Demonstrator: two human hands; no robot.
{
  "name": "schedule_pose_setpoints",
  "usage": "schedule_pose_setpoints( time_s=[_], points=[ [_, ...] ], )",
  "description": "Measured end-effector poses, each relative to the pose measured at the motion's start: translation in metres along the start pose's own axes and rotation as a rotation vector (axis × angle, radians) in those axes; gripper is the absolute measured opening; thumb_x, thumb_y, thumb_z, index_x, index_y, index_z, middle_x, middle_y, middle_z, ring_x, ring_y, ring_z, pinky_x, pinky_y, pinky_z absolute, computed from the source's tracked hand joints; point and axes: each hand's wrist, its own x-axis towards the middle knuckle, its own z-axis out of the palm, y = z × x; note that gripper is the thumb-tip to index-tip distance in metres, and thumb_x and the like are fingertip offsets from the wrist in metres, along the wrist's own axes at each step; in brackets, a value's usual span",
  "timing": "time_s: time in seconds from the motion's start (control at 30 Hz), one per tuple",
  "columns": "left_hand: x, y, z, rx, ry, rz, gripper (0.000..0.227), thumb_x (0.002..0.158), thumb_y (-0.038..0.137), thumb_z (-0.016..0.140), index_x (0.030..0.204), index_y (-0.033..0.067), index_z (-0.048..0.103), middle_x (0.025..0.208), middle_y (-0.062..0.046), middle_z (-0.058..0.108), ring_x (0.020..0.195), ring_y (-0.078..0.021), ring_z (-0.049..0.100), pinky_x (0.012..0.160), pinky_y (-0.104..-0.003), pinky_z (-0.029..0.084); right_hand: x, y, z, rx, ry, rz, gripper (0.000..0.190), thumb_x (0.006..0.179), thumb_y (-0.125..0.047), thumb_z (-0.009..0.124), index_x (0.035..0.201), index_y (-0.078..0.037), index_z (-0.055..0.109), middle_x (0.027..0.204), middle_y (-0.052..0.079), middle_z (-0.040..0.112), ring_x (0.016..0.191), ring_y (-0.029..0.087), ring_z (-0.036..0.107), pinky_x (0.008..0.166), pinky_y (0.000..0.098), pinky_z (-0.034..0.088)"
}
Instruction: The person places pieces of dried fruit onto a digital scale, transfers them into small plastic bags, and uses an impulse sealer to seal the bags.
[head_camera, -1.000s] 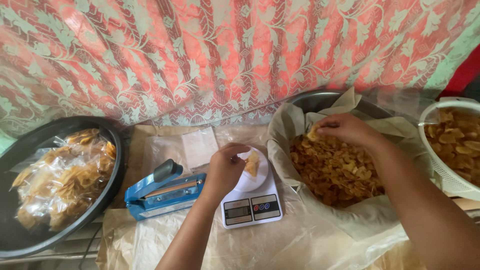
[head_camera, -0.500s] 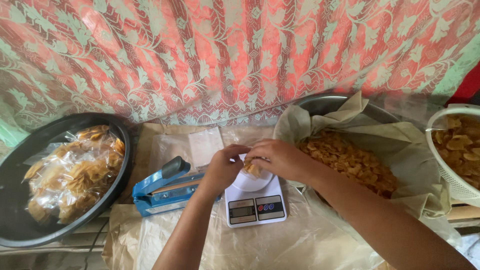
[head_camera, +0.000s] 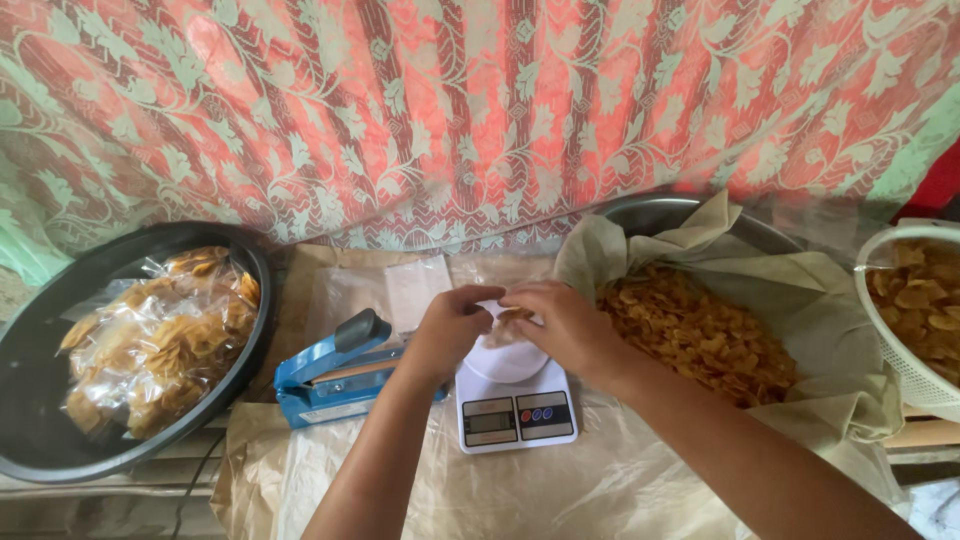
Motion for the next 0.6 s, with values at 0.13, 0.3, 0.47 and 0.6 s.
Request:
schedule_pose_setpoints(
  time_s=[0.13, 0.3, 0.47, 0.6],
  points=[
    [0.005, 0.004, -0.009, -0.053, -0.059, -0.014, 0.046, 0.080, 0.000, 0.061, 0.124, -0.0005, 0.072, 0.087, -0.007, 0.072, 0.077, -0.0124, 0.063, 0.070, -0.027, 0.052, -0.001, -0.001, -0.009, -0.324, 0.046, -0.256, 0.020, 0.077, -0.018, 0.076, 0.094, -0.006, 0.077, 0.104, 0.021, 0.067, 0.097, 0.037, 0.066, 0.081, 0.0439, 0.053],
    [0.002, 0.013, -0.012, 0.144, -0.034, 0.039, 0.041, 0.080, -0.001, 0.061, 0.118, 0.0016, 0.076, 0.088, -0.011, 0.073, 0.076, -0.0143, 0.063, 0.069, -0.030, 0.052, 0.015, 0.006, -0.009, -0.332, -0.144, 0.072, 0.015, 0.088, -0.019, 0.067, 0.087, -0.006, 0.076, 0.094, 0.013, 0.069, 0.092, 0.035, 0.068, 0.081, 0.0453, 0.054],
    [0.000, 0.011, -0.008, 0.595, 0.163, 0.448, 0.033, 0.073, -0.006, 0.058, 0.099, -0.0014, 0.078, 0.105, -0.019, 0.074, 0.096, -0.0374, 0.070, 0.088, -0.039, 0.056, 0.017, 0.007, -0.001, -0.429, -0.219, 0.045, 0.017, 0.088, -0.022, 0.068, 0.084, -0.007, 0.076, 0.092, 0.014, 0.069, 0.092, 0.036, 0.067, 0.080, 0.0480, 0.053],
    [0.006, 0.010, -0.009, 0.561, 0.196, 0.390, 0.032, 0.074, -0.004, 0.058, 0.099, 0.0002, 0.078, 0.107, -0.018, 0.074, 0.095, -0.0377, 0.071, 0.089, -0.040, 0.057, 0.028, 0.016, -0.006, -0.504, -0.134, 0.043, 0.017, 0.090, -0.020, 0.066, 0.086, -0.006, 0.074, 0.095, 0.014, 0.069, 0.092, 0.035, 0.067, 0.082, 0.0468, 0.054]
  ],
)
